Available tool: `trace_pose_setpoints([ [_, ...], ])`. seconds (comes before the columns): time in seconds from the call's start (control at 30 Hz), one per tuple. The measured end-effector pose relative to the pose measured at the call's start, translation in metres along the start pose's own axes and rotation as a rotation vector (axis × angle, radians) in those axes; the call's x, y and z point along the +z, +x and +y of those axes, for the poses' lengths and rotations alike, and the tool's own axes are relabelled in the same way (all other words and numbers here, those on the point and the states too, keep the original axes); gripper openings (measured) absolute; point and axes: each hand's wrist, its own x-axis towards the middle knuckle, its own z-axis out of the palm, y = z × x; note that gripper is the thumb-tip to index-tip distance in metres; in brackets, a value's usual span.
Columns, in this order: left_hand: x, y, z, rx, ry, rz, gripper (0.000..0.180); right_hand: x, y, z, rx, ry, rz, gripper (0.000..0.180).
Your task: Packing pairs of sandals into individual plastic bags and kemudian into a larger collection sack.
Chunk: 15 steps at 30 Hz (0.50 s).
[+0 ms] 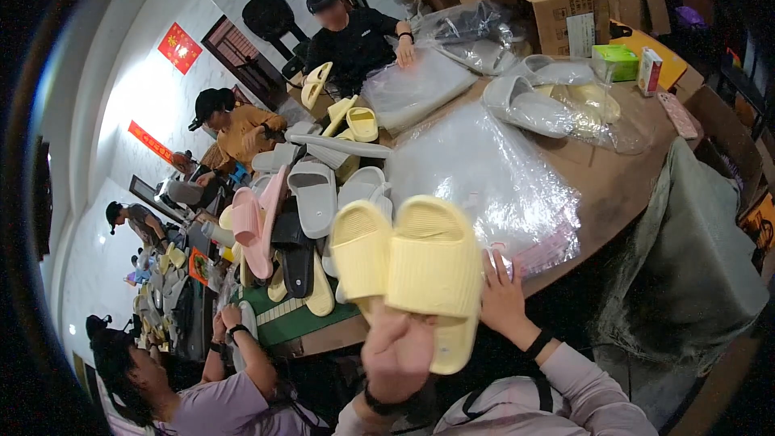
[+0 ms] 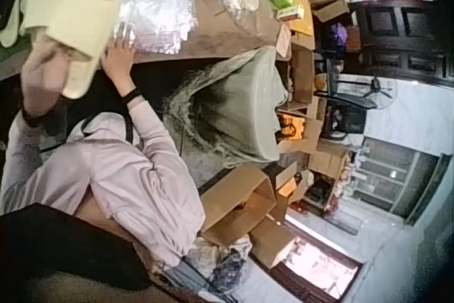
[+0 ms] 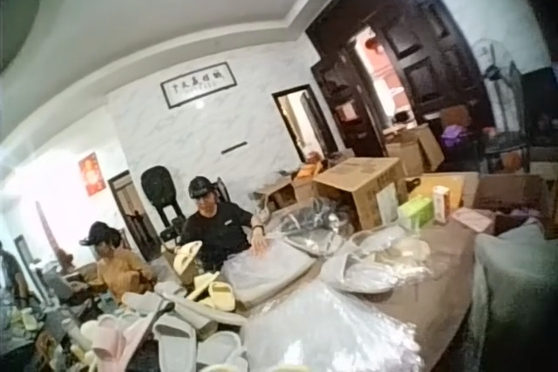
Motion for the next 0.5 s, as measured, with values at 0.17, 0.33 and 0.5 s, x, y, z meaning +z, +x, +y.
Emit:
trace_pose_setpoints([
  [0.17, 0.021, 0.061, -0.043, -0.203, -0.588, 0.002, 0.047, 0.013, -0.001, 0.006, 0.201, 0.884, 0.066, 0.064],
  [0.33, 0.017, 0.113, -0.059, -0.392, -0.664, -0.042, 0.038, 0.006, -0.006, -0.006, 0.141, 0.45, 0.084, 0.068],
  [0.5, -0.015, 0.087, -0.072, -0.447, -0.027, -0.26, 0.061, 0.006, -0.004, 0.002, 0.063, 0.136, 0.093, 0.059],
])
